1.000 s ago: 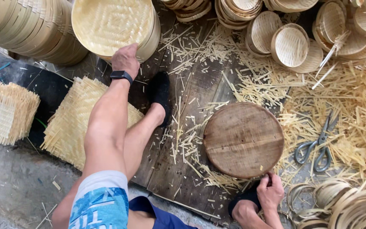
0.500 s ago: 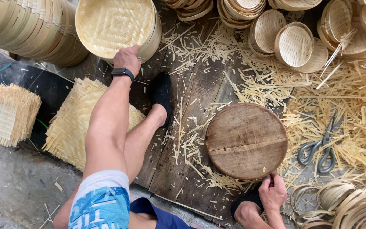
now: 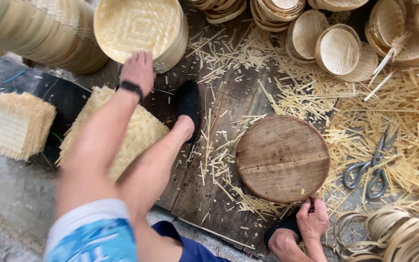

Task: The person sits on the floor and repeatedly trims the edges of woven bamboo basket bases using shears. They place a woven base on a wooden block, cut the excess material, flip the base, and stack it with others.

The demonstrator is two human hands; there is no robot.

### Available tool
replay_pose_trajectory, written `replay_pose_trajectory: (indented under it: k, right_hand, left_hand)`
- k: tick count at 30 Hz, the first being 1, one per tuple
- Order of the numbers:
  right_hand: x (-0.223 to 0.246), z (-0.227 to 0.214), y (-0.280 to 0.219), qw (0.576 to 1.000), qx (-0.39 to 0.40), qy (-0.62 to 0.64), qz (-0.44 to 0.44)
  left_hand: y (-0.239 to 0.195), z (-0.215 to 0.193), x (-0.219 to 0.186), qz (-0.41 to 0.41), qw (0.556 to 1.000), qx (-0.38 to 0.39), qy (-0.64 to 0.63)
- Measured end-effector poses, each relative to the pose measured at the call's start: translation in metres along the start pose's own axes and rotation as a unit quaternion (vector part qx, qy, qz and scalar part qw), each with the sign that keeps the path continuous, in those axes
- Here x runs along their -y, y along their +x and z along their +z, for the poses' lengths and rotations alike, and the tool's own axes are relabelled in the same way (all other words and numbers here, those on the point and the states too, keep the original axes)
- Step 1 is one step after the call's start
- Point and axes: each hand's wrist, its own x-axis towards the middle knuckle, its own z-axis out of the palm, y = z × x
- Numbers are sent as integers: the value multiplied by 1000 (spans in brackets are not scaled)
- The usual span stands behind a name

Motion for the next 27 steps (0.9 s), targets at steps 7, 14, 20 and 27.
replay_pose_trajectory:
  k: [7,14,20,27]
  right_hand:
    - [-7,5,-1,999,2,-32,1]
    - [-23,9,1,1000,-1,-16,-16]
    - [-28,14,2,999,-10,-18,-45]
    - [-34,16,3,998,-4,-18,-62]
  left_hand:
    - [-224,42,-26,-115,964,214,-108]
    - [-335,60,-36,-320,879,263,-236]
    - [-337,49,-31,-311,899,233,-201]
    - [-336,36,-50,-317,886,287,-177]
